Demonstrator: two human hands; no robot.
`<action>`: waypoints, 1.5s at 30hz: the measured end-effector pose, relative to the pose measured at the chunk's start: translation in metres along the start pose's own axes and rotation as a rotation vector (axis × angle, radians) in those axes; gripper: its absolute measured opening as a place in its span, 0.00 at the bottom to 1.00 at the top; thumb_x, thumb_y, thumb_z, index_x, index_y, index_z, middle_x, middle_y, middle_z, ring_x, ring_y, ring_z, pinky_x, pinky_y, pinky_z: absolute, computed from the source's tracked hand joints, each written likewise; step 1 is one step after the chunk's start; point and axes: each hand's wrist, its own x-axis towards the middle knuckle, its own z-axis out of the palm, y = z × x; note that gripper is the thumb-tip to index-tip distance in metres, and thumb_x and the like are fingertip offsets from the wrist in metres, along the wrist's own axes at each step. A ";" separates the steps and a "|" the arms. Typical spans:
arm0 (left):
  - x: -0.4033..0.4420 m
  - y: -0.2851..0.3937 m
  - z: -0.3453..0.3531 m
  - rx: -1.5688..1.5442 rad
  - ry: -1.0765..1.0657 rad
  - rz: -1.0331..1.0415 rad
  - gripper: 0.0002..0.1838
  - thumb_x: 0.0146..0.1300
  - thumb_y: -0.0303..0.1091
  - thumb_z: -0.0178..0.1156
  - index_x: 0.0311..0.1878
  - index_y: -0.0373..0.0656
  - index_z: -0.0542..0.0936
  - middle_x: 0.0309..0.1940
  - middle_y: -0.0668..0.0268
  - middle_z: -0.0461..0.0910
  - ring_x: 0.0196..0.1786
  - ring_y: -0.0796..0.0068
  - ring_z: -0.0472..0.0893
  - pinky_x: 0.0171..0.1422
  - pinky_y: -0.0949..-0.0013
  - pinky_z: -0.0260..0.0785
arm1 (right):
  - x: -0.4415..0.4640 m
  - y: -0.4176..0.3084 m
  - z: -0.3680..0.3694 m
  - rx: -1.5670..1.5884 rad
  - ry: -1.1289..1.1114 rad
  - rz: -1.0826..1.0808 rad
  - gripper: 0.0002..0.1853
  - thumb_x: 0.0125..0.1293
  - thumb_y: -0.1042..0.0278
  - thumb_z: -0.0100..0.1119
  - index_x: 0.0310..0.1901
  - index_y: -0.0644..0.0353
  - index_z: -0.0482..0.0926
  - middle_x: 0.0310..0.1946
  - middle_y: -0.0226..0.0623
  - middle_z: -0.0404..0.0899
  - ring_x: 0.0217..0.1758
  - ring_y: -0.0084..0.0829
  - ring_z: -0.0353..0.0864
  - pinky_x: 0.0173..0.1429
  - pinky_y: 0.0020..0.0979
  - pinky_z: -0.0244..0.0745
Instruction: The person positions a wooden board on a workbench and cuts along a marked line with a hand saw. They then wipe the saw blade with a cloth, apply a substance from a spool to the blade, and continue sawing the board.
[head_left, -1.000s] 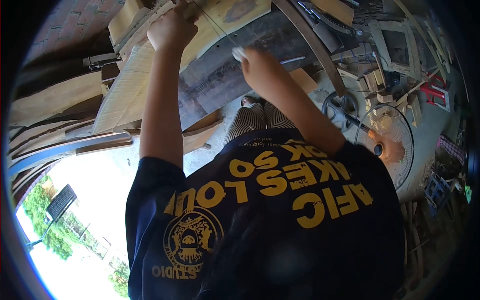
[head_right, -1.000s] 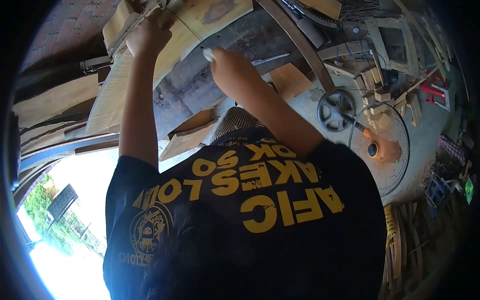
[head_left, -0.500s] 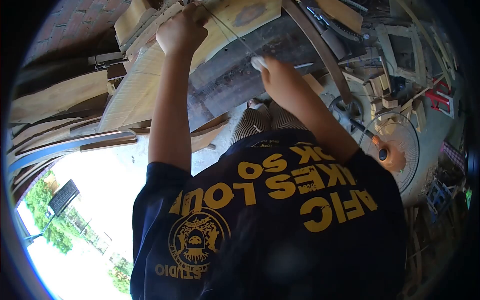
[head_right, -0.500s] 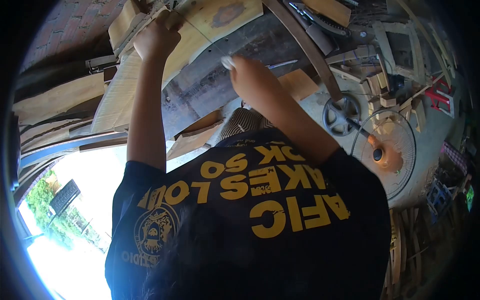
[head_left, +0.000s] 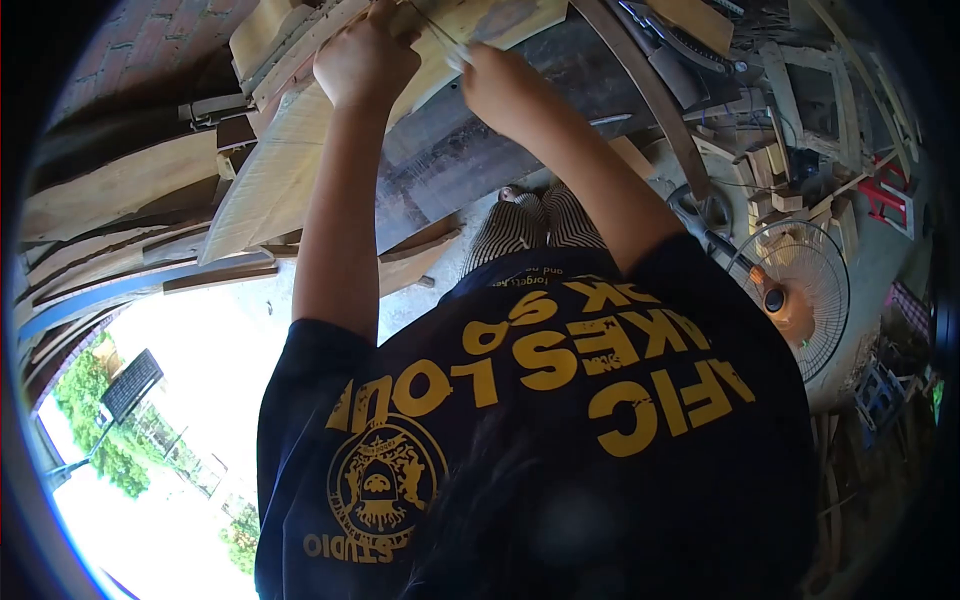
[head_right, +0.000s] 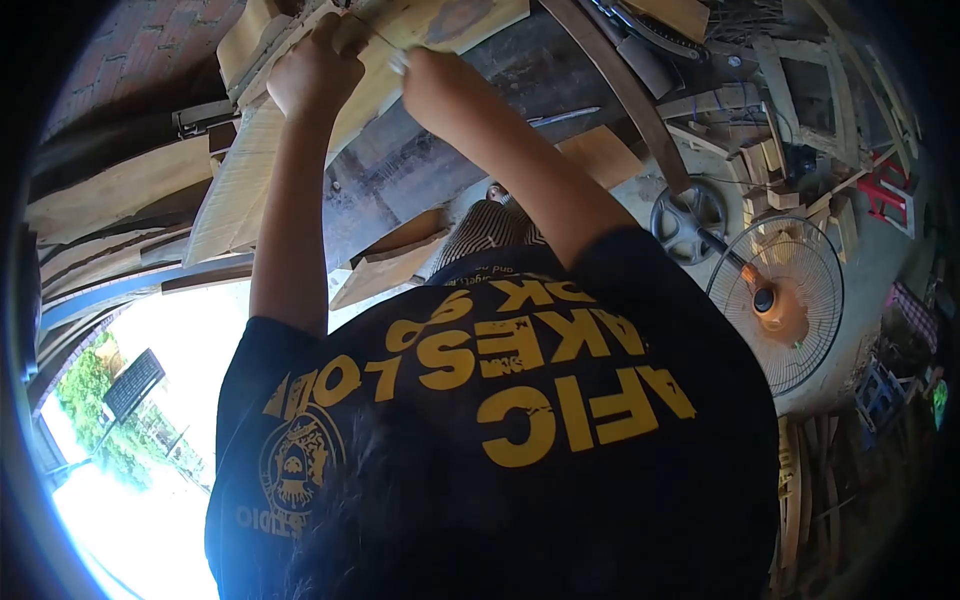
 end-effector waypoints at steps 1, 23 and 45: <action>0.001 0.000 0.000 0.001 0.001 0.008 0.18 0.53 0.51 0.60 0.48 0.62 0.76 0.34 0.64 0.84 0.39 0.61 0.83 0.39 0.58 0.74 | 0.012 -0.008 0.002 -0.028 0.031 0.004 0.14 0.68 0.65 0.46 0.42 0.69 0.75 0.28 0.54 0.80 0.31 0.50 0.82 0.35 0.42 0.78; 0.011 -0.009 -0.001 0.019 -0.060 -0.003 0.25 0.53 0.55 0.61 0.55 0.64 0.75 0.40 0.63 0.83 0.43 0.60 0.83 0.42 0.59 0.73 | -0.042 0.012 -0.017 0.010 -0.015 0.075 0.13 0.68 0.67 0.47 0.44 0.67 0.76 0.28 0.51 0.80 0.28 0.44 0.82 0.31 0.40 0.77; -0.013 0.012 -0.011 -0.026 -0.042 -0.020 0.14 0.54 0.49 0.61 0.43 0.60 0.75 0.33 0.66 0.84 0.40 0.64 0.84 0.37 0.61 0.73 | -0.054 0.015 -0.013 0.025 -0.030 0.035 0.11 0.66 0.69 0.47 0.42 0.68 0.76 0.29 0.55 0.80 0.32 0.49 0.82 0.35 0.43 0.77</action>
